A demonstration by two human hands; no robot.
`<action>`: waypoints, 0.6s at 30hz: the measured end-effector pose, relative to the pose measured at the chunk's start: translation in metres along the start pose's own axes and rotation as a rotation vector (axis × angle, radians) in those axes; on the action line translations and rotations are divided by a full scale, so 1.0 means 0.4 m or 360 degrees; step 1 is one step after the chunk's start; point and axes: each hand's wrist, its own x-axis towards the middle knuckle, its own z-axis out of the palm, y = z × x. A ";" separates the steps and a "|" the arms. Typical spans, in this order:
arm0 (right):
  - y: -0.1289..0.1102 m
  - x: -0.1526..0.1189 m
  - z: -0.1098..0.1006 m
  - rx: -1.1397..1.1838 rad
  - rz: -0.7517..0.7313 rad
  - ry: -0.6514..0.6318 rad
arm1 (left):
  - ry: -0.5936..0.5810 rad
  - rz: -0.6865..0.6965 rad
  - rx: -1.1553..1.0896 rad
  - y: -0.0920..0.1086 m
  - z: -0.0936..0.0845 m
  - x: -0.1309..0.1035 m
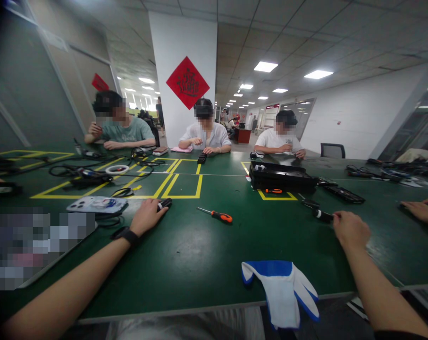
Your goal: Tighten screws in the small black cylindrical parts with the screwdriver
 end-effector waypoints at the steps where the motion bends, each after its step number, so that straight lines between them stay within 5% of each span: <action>1: -0.001 0.000 -0.001 -0.0002 -0.0009 0.0004 | -0.0003 -0.0003 -0.0001 0.000 0.000 0.000; 18: -0.029 0.014 -0.015 0.0071 -0.0059 -0.0229 | -0.0008 -0.0026 -0.0023 0.005 -0.009 -0.004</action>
